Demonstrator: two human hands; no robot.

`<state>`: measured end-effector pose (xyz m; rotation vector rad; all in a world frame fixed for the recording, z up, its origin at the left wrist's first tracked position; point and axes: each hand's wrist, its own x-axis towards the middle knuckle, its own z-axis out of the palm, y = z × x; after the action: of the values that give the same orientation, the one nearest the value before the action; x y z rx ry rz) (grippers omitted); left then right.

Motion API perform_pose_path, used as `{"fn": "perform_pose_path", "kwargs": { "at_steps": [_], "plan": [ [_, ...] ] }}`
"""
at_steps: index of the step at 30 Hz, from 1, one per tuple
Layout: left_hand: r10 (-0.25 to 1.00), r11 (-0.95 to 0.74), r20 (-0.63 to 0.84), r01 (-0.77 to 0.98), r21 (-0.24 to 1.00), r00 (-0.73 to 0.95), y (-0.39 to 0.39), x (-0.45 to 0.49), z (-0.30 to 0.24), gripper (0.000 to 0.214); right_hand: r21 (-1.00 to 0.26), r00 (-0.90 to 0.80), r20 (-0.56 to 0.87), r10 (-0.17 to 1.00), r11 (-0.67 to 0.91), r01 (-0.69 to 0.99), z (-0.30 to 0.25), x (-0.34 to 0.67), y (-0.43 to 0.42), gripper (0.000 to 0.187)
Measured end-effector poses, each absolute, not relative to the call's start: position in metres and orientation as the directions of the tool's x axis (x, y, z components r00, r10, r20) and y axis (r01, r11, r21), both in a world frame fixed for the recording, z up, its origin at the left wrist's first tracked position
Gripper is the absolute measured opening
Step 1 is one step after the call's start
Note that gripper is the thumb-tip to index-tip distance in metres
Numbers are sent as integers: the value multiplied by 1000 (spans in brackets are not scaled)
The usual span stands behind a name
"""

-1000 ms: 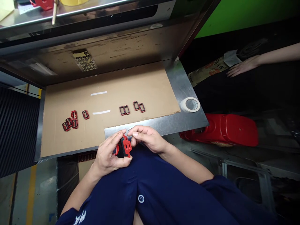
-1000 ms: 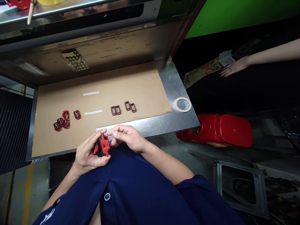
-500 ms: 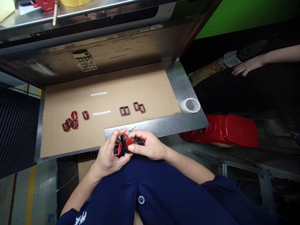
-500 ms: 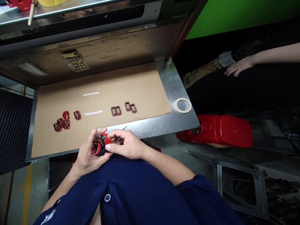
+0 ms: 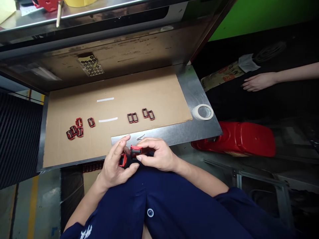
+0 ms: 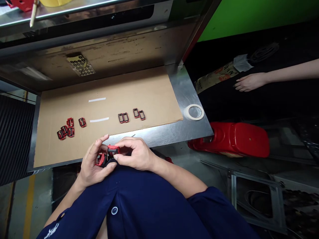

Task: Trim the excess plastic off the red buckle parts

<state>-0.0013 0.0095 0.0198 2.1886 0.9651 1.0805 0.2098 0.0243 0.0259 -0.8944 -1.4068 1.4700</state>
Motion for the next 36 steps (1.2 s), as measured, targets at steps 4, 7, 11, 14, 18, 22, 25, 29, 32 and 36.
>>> {"fn": "perform_pose_path", "kwargs": {
  "at_steps": [4, 7, 11, 14, 18, 22, 25, 29, 32, 36],
  "plan": [
    [857, -514, 468, 301, 803, 216, 4, -6, 15, 32, -983, -331, 147, 932, 100, -156, 23, 211, 25, 27],
    [884, -463, 460, 272, 844, 78, 2, -5, 13, 17, -973, -345, 176, 922, 110, -203, 21, 211, 26, 29],
    [906, -423, 417, 235, 875, 78, 2, -3, 13, 33, -953, -368, 145, 918, 30, -301, 18, 211, 27, 27],
    [904, -423, 383, 263, 867, 190, 3, -4, 16, 20, -927, -421, 91, 903, -78, -366, 15, 211, 28, 22],
    [838, -519, 408, 297, 801, 363, 7, -4, 25, 21, -918, -445, 79, 892, -109, -382, 13, 212, 28, 21],
    [811, -567, 431, 352, 745, 396, 11, -1, 30, 36, -962, -384, 156, 910, 52, -267, 16, 212, 27, 26],
    [790, -607, 471, 391, 692, 392, 12, 1, 28, 41, -977, -343, 191, 920, 142, -162, 17, 211, 26, 28],
    [731, -682, 555, 404, 609, 397, 13, 1, 26, 49, -969, -317, 248, 915, 230, -94, 15, 210, 25, 30],
    [704, -710, 554, 431, 557, 444, 15, 2, 28, 46, -967, -329, 255, 909, 249, -61, 14, 209, 25, 28],
    [724, -690, 512, 486, 536, 462, 16, 3, 32, 44, -982, -315, 191, 930, 180, -65, 14, 208, 24, 26]
  ]
}}
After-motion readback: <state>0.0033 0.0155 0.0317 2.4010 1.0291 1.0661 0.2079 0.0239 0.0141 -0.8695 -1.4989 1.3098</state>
